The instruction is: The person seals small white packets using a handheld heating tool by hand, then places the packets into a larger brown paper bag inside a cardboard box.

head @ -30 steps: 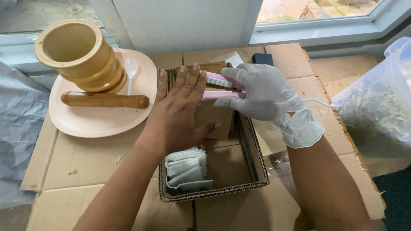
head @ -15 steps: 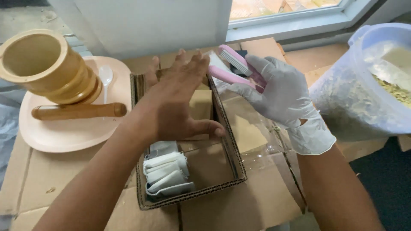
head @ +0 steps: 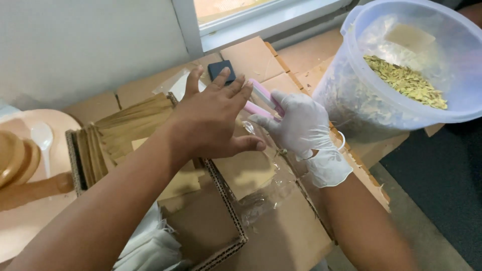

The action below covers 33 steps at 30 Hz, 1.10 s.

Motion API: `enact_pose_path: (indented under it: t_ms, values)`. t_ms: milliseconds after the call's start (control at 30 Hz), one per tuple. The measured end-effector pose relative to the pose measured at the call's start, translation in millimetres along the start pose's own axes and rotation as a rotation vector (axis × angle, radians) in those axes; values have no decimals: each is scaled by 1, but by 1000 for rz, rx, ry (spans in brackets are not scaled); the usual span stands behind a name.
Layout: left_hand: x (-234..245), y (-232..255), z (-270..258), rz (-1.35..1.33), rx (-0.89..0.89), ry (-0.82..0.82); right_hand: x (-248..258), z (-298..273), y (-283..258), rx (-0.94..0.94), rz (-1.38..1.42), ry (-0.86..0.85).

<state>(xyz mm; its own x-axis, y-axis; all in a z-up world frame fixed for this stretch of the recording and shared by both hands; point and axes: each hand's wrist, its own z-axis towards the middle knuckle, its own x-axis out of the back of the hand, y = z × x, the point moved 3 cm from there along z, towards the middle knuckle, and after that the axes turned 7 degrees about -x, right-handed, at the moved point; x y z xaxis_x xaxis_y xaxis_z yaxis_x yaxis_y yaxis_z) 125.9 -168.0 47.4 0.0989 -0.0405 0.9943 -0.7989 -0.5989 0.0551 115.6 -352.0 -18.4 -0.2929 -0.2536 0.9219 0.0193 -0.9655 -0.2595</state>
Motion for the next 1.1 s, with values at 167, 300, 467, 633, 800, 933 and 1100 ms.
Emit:
enact_pose_path:
  t_ms: [167, 300, 467, 633, 800, 933, 1100]
  values:
    - [-14, 1, 18, -74, -11, -106, 4, 2, 9, -158, -12, -93]
    - [-28, -5, 23, -66, -34, -113, -2, 0, 8, -153, -5, -95]
    - [-39, -8, 26, 6, -46, -99, -5, 1, 10, -163, -33, -78]
    - [-35, -5, 20, -6, -28, -118, -1, -2, 7, -122, -44, -82]
    - [-39, -4, 18, 21, -27, -82, 1, -3, 5, -130, -42, -76]
    - [-38, -3, 19, 20, -28, -75, -2, -2, 8, -110, -31, -50]
    - [-32, 1, 24, -75, -12, -121, -3, 4, 3, -286, -148, -333]
